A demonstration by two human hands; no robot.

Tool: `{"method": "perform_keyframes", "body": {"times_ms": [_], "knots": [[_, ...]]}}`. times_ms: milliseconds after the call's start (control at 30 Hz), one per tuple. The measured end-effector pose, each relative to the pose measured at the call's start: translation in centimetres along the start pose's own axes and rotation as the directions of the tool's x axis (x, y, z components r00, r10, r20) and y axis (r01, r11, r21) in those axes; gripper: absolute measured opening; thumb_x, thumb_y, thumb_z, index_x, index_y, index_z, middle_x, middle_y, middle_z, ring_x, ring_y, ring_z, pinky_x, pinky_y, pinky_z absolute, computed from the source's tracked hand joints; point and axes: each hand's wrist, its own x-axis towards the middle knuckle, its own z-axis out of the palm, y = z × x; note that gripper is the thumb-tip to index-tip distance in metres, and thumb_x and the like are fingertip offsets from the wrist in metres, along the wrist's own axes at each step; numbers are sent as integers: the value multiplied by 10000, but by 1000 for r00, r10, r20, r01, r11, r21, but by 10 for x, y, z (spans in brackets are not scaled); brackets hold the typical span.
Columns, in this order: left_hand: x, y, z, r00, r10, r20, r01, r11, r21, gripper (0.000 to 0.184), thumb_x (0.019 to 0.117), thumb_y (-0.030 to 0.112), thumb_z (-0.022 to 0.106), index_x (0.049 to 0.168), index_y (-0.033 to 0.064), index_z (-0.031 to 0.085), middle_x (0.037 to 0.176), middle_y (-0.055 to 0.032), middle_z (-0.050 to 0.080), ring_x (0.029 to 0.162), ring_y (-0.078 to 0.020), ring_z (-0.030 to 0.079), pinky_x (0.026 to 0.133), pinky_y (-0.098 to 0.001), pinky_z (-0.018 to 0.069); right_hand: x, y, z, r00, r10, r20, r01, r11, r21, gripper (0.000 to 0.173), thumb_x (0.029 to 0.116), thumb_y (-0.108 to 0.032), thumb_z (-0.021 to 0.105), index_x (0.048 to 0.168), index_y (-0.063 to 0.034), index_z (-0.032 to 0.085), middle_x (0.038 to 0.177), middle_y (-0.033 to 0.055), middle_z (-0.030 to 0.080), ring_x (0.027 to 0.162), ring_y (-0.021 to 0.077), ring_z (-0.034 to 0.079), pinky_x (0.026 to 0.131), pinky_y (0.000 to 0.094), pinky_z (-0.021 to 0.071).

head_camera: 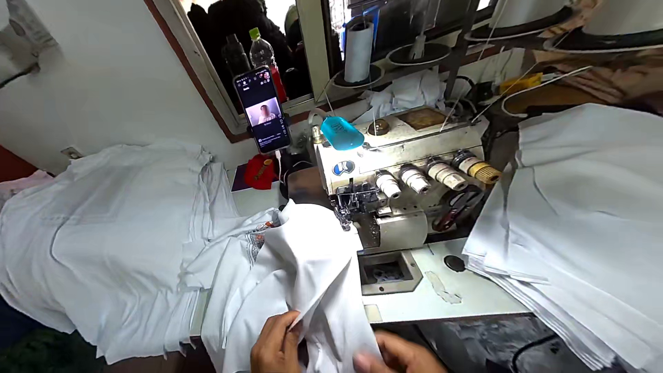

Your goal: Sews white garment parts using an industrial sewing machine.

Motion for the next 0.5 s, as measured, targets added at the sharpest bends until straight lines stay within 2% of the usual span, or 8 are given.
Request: {"method": "perform_keyframes", "body": {"times_ms": [67, 167, 233, 300, 400, 500], "knots": [[1, 7, -11, 999, -15, -30, 11, 993, -115, 161, 965, 11, 607, 1021, -68, 736, 941, -95, 752, 905, -56, 712, 880, -233, 579, 31, -8, -5, 992, 7, -129, -10, 1000, -18, 270, 953, -290, 704, 1048, -39, 721, 785, 37, 699, 703, 140, 676, 679, 378, 583], [15, 34, -29, 991, 119, -58, -124, 987, -104, 224, 1018, 142, 608, 939, -38, 715, 833, -43, 724, 803, 26, 672, 784, -147, 560, 71, -22, -3, 954, -56, -296, 75, 996, 54, 242, 994, -335, 626, 988, -128, 751, 742, -55, 679, 657, 46, 636, 606, 251, 538], [22, 46, -39, 975, 223, 0, -223, 971, -84, 235, 995, 206, 665, 903, -3, 719, 778, -42, 692, 730, 6, 641, 701, -142, 542, 79, -27, -2, 930, -90, -355, 123, 990, 72, 223, 1008, -283, 617, 958, -121, 761, 753, -49, 701, 671, 33, 653, 612, 216, 541], [21, 49, -41, 948, 311, 64, -310, 950, -33, 198, 946, 207, 737, 896, 15, 736, 752, -67, 670, 683, -59, 623, 634, -179, 525, 76, -26, 0, 908, -99, -407, 134, 989, 60, 190, 991, -240, 628, 931, -115, 758, 728, -48, 691, 639, 28, 636, 579, 197, 518], [3, 45, -35, 919, 377, 119, -389, 915, 105, 97, 929, 154, 729, 948, 67, 767, 814, -82, 703, 713, -121, 679, 628, -242, 567, 69, -22, 4, 901, -86, -425, 123, 991, 60, 161, 971, -221, 657, 953, -102, 763, 721, -44, 703, 611, 26, 637, 553, 186, 519], [-16, 44, -24, 899, 426, 101, -437, 865, 247, 124, 914, 116, 691, 988, 101, 790, 864, -71, 721, 734, -128, 681, 628, -234, 556, 61, -20, 9, 902, -40, -430, 109, 985, 136, 131, 964, -164, 667, 968, -66, 754, 736, -17, 717, 629, 38, 659, 573, 189, 540]]}}
